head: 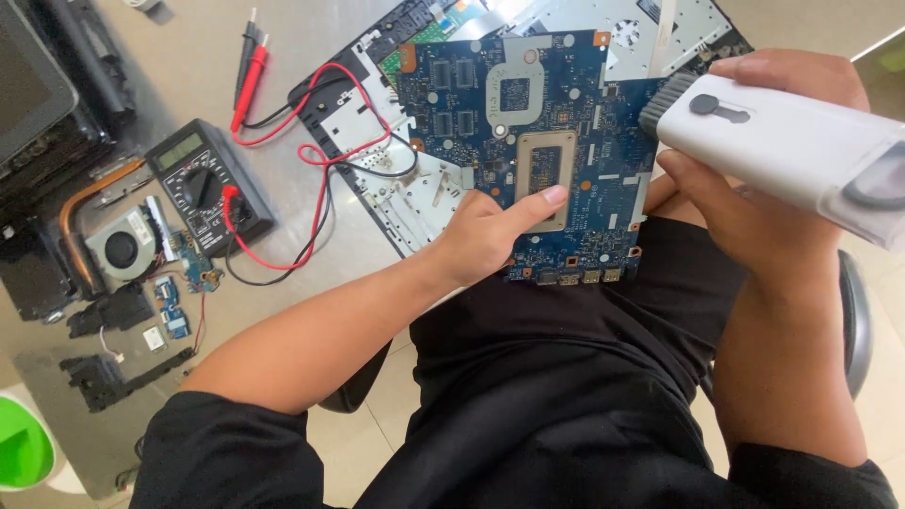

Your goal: Soldering components on a laptop motherboard, cleaning with a cotton swab, and using a handheld blower.

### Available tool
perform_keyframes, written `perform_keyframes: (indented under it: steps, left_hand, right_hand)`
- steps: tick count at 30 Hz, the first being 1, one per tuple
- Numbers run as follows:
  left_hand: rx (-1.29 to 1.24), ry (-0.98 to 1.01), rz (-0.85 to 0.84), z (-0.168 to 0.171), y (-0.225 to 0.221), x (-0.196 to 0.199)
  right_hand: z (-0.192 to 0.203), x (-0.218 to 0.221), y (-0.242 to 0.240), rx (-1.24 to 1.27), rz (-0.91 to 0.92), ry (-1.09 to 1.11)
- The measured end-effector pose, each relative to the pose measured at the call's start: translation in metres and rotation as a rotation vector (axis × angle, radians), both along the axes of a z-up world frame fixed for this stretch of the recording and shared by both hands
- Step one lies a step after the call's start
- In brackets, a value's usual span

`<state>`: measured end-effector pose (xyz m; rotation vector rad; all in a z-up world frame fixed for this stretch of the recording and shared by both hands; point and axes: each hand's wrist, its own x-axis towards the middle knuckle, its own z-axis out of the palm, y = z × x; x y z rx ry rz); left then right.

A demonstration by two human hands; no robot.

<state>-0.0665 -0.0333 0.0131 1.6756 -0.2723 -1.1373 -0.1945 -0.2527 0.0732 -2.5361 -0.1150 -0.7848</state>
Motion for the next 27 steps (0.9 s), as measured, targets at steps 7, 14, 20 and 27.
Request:
perform_keyframes:
  steps: [7,14,20,27]
  left_hand:
    - [-0.045,-0.035,0.048,0.000,-0.001,-0.003]
    - [-0.115,-0.111,0.052,0.007,-0.002,-0.001]
    - [-0.113,-0.103,0.205,0.027,0.017,-0.031]
    - [-0.157,-0.096,0.459,0.015,0.027,-0.082]
  right_hand:
    - [-0.010,0.013,-0.011,0.133,0.130,-0.067]
    - [-0.002,0.015,-0.020,-0.037,0.176,-0.092]
    - [0.000,0.013,-0.031,0.042,0.385,-0.079]
    - [-0.017,0.041,-0.041,-0.015,0.545,-0.096]
